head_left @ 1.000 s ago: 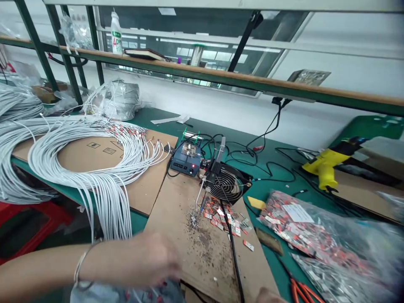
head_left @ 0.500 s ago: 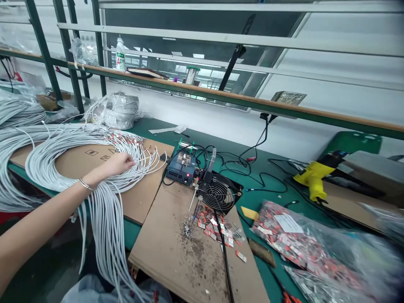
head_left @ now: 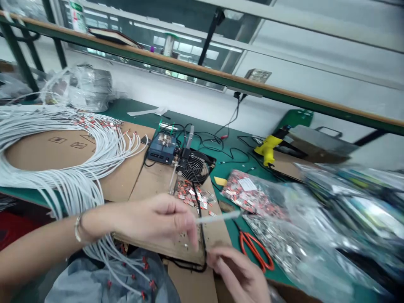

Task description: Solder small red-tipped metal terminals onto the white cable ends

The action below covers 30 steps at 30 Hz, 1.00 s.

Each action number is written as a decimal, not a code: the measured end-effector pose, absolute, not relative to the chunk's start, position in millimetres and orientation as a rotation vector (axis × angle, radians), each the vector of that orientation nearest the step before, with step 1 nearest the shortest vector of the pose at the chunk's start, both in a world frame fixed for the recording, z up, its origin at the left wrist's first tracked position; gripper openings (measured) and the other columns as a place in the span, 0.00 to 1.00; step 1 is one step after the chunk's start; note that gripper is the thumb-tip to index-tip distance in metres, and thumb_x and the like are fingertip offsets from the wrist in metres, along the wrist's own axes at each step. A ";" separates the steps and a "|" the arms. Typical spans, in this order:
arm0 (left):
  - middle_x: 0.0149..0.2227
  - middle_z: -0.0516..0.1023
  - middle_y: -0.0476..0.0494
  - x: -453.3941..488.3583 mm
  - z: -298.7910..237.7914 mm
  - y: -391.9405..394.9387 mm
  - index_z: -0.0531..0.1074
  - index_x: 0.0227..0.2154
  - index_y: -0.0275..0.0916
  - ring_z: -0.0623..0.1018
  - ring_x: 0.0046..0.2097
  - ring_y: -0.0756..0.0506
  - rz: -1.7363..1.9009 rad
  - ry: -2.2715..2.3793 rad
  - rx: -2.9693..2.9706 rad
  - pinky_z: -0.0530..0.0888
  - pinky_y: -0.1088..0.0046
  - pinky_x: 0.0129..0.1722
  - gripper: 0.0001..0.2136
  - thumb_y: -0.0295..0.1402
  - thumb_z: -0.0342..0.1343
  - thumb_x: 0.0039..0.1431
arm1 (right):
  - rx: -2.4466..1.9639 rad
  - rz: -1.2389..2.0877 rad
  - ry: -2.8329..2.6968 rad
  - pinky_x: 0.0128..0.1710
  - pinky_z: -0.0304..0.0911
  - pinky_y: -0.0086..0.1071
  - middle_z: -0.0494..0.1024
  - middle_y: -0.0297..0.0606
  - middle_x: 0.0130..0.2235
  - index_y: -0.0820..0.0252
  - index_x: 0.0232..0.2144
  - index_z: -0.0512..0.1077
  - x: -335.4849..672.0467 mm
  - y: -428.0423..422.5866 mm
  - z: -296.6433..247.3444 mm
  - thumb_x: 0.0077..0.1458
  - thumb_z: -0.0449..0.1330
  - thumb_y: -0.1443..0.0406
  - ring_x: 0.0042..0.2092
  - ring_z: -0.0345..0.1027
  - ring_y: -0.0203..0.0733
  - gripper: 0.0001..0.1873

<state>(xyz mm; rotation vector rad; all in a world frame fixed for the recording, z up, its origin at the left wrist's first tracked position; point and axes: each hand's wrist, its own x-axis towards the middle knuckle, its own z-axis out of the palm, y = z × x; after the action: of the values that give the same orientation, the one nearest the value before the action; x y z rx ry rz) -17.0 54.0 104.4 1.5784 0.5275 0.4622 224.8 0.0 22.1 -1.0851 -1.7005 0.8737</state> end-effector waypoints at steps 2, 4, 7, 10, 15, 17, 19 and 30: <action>0.17 0.53 0.58 -0.9 81.9 38.3 0.71 0.32 0.35 0.52 0.19 0.54 0.408 0.518 1.437 0.50 0.78 0.18 0.18 0.44 0.44 0.63 | -1.041 0.894 -1.632 0.29 0.66 0.30 0.76 0.37 0.27 0.55 0.34 0.75 212.4 2.3 22.8 0.55 0.59 0.63 0.28 0.69 0.41 0.06; 0.18 0.55 0.58 4.9 60.0 27.1 0.71 0.32 0.35 0.54 0.20 0.54 0.396 0.636 1.394 0.51 0.79 0.18 0.19 0.46 0.44 0.61 | -0.973 0.904 -1.579 0.27 0.64 0.28 0.76 0.37 0.27 0.56 0.35 0.76 200.9 4.1 23.7 0.52 0.61 0.66 0.27 0.67 0.38 0.07; 0.18 0.56 0.57 -0.1 38.0 17.2 0.71 0.34 0.34 0.56 0.21 0.54 0.403 0.783 1.435 0.55 0.79 0.20 0.20 0.47 0.43 0.61 | -0.935 0.952 -1.513 0.26 0.61 0.28 0.74 0.35 0.24 0.58 0.29 0.76 188.1 5.8 22.8 0.49 0.62 0.68 0.26 0.65 0.37 0.03; 0.19 0.58 0.57 -7.7 30.1 11.5 0.71 0.34 0.34 0.57 0.21 0.54 0.389 0.843 1.424 0.57 0.80 0.20 0.20 0.46 0.44 0.61 | -0.963 1.012 -1.499 0.25 0.60 0.28 0.72 0.35 0.23 0.60 0.25 0.74 181.3 5.8 19.5 0.48 0.62 0.69 0.25 0.63 0.36 0.02; 0.21 0.61 0.56 -5.8 24.6 4.5 0.69 0.33 0.36 0.58 0.18 0.56 0.456 0.894 1.302 0.55 0.81 0.15 0.15 0.44 0.49 0.59 | -0.987 1.125 -1.562 0.23 0.57 0.28 0.71 0.34 0.21 0.61 0.22 0.73 178.0 2.7 18.7 0.46 0.61 0.69 0.24 0.62 0.35 0.03; 0.20 0.60 0.57 -2.4 21.8 2.7 0.68 0.31 0.36 0.59 0.17 0.56 0.494 0.900 1.279 0.56 0.81 0.15 0.13 0.43 0.51 0.58 | -0.986 1.120 -1.598 0.24 0.57 0.28 0.70 0.33 0.20 0.61 0.22 0.72 177.0 0.8 19.2 0.45 0.61 0.70 0.24 0.61 0.35 0.03; 0.19 0.61 0.57 0.2 19.8 1.5 0.68 0.29 0.36 0.60 0.17 0.56 0.536 0.917 1.296 0.59 0.81 0.16 0.12 0.41 0.52 0.57 | -0.969 1.108 -1.575 0.24 0.56 0.29 0.69 0.33 0.20 0.60 0.21 0.71 174.6 -1.2 17.8 0.45 0.60 0.70 0.24 0.60 0.35 0.04; 0.17 0.62 0.57 -3.7 17.7 -0.7 0.69 0.27 0.34 0.61 0.14 0.58 0.670 0.893 1.081 0.56 0.83 0.13 0.18 0.47 0.57 0.51 | -0.901 1.234 -1.063 0.23 0.56 0.27 0.69 0.33 0.21 0.59 0.21 0.74 169.7 6.6 5.7 0.49 0.64 0.63 0.24 0.59 0.34 0.08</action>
<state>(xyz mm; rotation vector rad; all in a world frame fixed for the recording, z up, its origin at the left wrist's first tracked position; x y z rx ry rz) -3.7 -0.7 17.7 1.0806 0.8933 0.6704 169.7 6.6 5.7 -0.9015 -1.0631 1.2336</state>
